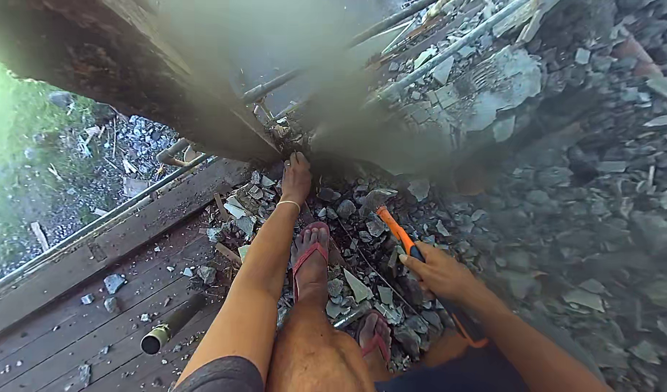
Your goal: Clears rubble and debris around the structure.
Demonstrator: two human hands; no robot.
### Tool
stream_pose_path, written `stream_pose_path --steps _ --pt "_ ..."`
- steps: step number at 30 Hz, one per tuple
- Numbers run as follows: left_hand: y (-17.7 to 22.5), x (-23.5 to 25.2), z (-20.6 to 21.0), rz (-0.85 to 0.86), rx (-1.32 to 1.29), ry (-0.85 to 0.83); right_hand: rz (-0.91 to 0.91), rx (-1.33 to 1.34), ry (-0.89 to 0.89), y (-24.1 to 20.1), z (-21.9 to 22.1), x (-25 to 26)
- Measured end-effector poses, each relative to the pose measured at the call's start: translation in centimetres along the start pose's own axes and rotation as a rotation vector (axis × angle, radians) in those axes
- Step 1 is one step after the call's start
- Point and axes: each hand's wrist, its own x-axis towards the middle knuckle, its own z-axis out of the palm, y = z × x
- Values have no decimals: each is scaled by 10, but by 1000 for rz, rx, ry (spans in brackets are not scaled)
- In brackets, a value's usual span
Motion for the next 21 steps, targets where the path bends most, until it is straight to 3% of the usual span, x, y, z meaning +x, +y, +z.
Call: stream_pose_path --steps 3,6,10,12,16,19,21 --pt "1 -5 -4 61 -16 -56 -16 53 -2 1 1 -5" --pt "-10 -16 -17 283 -86 -128 -36 115 12 -3 1 -7" --pt "-31 -58 -44 581 15 -323 -45 148 65 1 -4 -10" --pt "-45 -89 -68 571 152 -386 -48 169 82 4 -6 -11" --pt "-50 -117 -127 294 313 -633 -45 194 108 8 -6 -9" --pt "-37 -77 -101 269 -42 -339 -47 191 114 10 -5 -6" --pt "-12 -44 -67 160 -259 -101 -58 192 116 9 -3 -3"
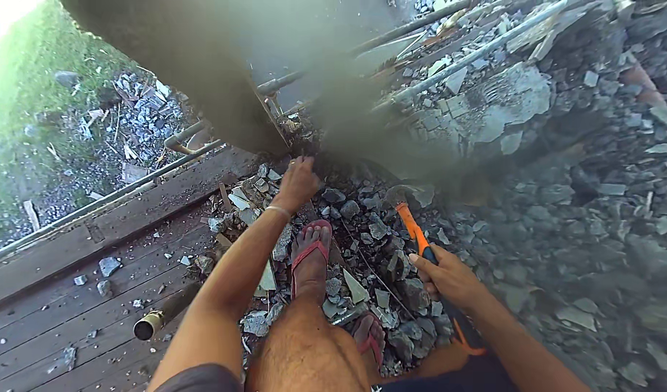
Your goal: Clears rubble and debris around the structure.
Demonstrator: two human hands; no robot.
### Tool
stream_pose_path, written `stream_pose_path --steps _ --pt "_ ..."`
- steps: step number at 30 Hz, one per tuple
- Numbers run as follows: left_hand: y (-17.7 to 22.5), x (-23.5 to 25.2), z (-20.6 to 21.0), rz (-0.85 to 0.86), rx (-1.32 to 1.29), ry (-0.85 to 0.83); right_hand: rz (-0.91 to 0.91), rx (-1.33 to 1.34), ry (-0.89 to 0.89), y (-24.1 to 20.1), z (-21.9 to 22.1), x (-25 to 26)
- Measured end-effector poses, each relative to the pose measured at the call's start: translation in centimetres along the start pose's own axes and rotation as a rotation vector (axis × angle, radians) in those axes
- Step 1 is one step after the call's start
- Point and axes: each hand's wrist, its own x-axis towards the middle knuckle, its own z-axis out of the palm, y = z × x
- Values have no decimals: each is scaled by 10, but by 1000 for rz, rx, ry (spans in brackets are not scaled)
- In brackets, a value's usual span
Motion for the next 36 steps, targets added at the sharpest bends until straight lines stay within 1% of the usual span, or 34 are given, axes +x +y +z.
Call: stream_pose_path --steps 1,2,4,5,6,7,9,10,11,13,15,16,18,20,21,22,23,25,26,27,28,29,30,32,34,35,36 --pt "6 17 21 -51 -76 80 0 -5 0 1 1 0" --pt "10 29 43 -118 -132 107 1 -12 -2 2 1 0" --pt "16 44 79 -225 -145 105 -4 -20 -5 2 2 5" --pt "20 41 91 -235 -117 76 -2 -23 -2 3 3 6" --pt "29 28 99 -223 -88 30 -1 -32 5 5 3 7" --pt "39 10 102 -167 -83 -17 -7 -62 22 7 1 9" --pt "54 -20 107 2 -95 -126 -76 -229 85 12 -3 15" --pt "60 -28 105 34 -104 -174 -127 -345 125 11 -5 19" --pt "62 -35 99 22 -138 -207 -175 -433 148 7 -6 22" --pt "58 -45 89 -71 -249 -212 -262 -494 121 -12 -4 24" --pt "49 -56 80 -145 -289 -155 -395 -504 59 -47 6 26" --pt "43 -62 78 -161 -291 -98 -497 -537 60 -68 15 28" --pt "29 -74 76 -197 -311 3 -738 -588 125 -99 41 36" --pt "16 -86 77 -242 -365 82 -917 -571 189 -112 69 59" --pt "10 -93 77 -268 -395 117 -956 -578 232 -108 83 79" --pt "5 -100 77 -291 -416 150 -932 -634 278 -102 96 104" --pt "1 -105 75 -311 -430 170 -815 -730 290 -96 104 128" --pt "-5 -111 71 -323 -442 198 -442 -878 198 -103 113 155" --pt "-8 -113 69 -327 -453 213 -329 -874 140 -113 116 155" --pt "-11 -116 66 -337 -467 224 -256 -825 76 -124 118 146" --pt "-14 -118 65 -341 -484 247 -224 -771 25 -132 117 134" --pt "-16 -120 66 -339 -503 275 -234 -742 12 -135 115 120" --pt "-17 -122 68 -335 -522 294 -283 -741 43 -134 113 103" --pt "-18 -114 60 -348 -591 334 -453 -777 172 -140 112 85" --pt "-17 -113 56 -366 -675 378 -624 -785 301 -126 115 93" --pt "-17 -109 53 -364 -694 407 -655 -809 325 -119 116 109" --pt "-16 -105 50 -350 -696 437 -596 -856 300 -114 115 125"
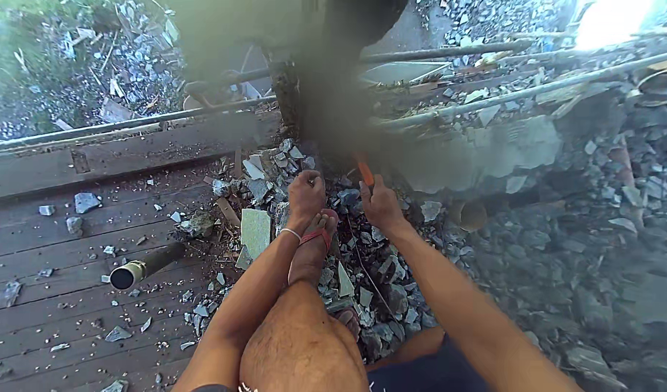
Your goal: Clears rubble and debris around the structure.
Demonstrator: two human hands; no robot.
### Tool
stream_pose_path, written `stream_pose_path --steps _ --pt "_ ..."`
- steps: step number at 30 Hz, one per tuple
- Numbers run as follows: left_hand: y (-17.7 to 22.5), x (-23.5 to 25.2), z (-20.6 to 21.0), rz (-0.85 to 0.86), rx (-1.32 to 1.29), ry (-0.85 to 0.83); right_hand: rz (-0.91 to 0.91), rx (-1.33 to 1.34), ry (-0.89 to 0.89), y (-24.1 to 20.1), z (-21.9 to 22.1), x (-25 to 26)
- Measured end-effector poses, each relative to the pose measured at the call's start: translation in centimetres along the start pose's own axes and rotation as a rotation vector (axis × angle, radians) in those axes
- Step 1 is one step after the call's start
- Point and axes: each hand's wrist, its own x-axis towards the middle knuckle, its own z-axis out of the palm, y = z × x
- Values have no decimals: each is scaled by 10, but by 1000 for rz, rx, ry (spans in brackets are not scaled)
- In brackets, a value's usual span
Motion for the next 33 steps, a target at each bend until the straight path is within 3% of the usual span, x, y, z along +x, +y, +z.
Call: stream_pose_path --steps 2,4,6,8,10,12,15,21,23,26,29,33 --pt "8 8 2 41 -13 37 158 -51 -224 5 -2 20" --pt "9 17 3 61 -19 55 208 -10 -307 -12 -25 26" --pt "7 17 5 40 -30 30 157 56 -239 -23 -42 8" --pt "8 28 13 8 -67 18 51 46 -52 -27 -45 -4" --pt "9 43 21 -57 -81 24 -28 32 84 -17 -23 -4" --pt "12 49 22 -64 -60 28 75 -20 -67 3 -2 7" --pt "15 62 20 -15 44 -9 294 2 -401 11 -18 18" --pt "23 104 38 155 317 -343 199 170 -208 27 -53 -23" --pt "28 113 51 106 408 -403 224 240 -197 35 -55 -33" --pt "33 125 67 3 500 -437 288 261 -237 53 -53 -44" --pt "29 130 78 14 551 -416 327 194 -283 75 -46 -59" --pt "35 129 79 -1 692 -517 357 167 -335 98 -29 -83"
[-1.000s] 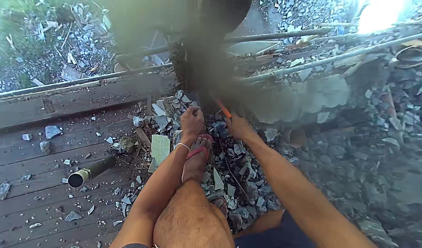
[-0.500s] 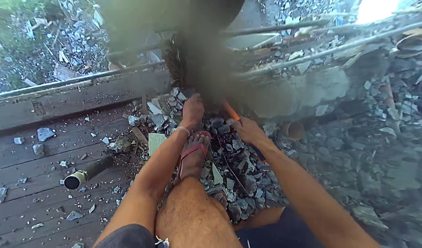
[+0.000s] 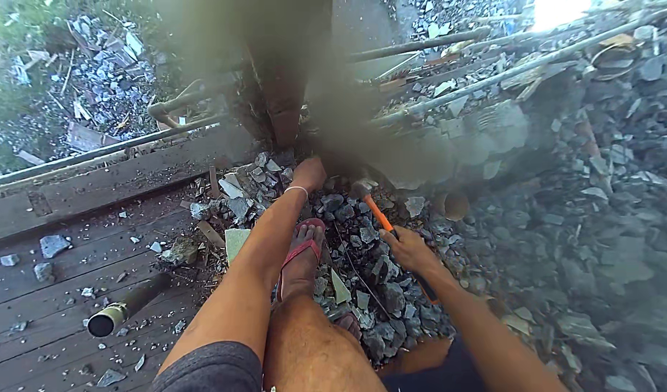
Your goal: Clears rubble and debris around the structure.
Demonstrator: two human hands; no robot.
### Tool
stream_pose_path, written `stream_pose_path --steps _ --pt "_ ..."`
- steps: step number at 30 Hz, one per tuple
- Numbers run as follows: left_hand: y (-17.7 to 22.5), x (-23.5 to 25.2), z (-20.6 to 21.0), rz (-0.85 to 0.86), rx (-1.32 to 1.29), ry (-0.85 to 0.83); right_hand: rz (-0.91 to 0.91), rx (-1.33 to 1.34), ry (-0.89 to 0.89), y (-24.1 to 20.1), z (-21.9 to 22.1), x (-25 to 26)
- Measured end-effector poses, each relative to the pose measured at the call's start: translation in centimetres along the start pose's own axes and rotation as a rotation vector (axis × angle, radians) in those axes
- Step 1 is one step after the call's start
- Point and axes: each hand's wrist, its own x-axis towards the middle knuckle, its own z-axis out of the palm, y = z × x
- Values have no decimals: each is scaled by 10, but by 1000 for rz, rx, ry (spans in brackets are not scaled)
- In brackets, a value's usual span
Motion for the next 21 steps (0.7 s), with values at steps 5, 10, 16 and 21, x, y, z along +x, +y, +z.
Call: stream_pose_path --steps 5,10,16,21 --pt "4 8 5 -156 -420 37 27 -58 -36 26 15 -10" --pt "-4 24 34 -114 -876 146 47 68 -45 32 27 -12" --pt "-6 25 25 -232 -939 147 70 354 -104 54 41 -1" --pt "-11 25 18 -164 -853 127 64 -246 343 63 36 18"
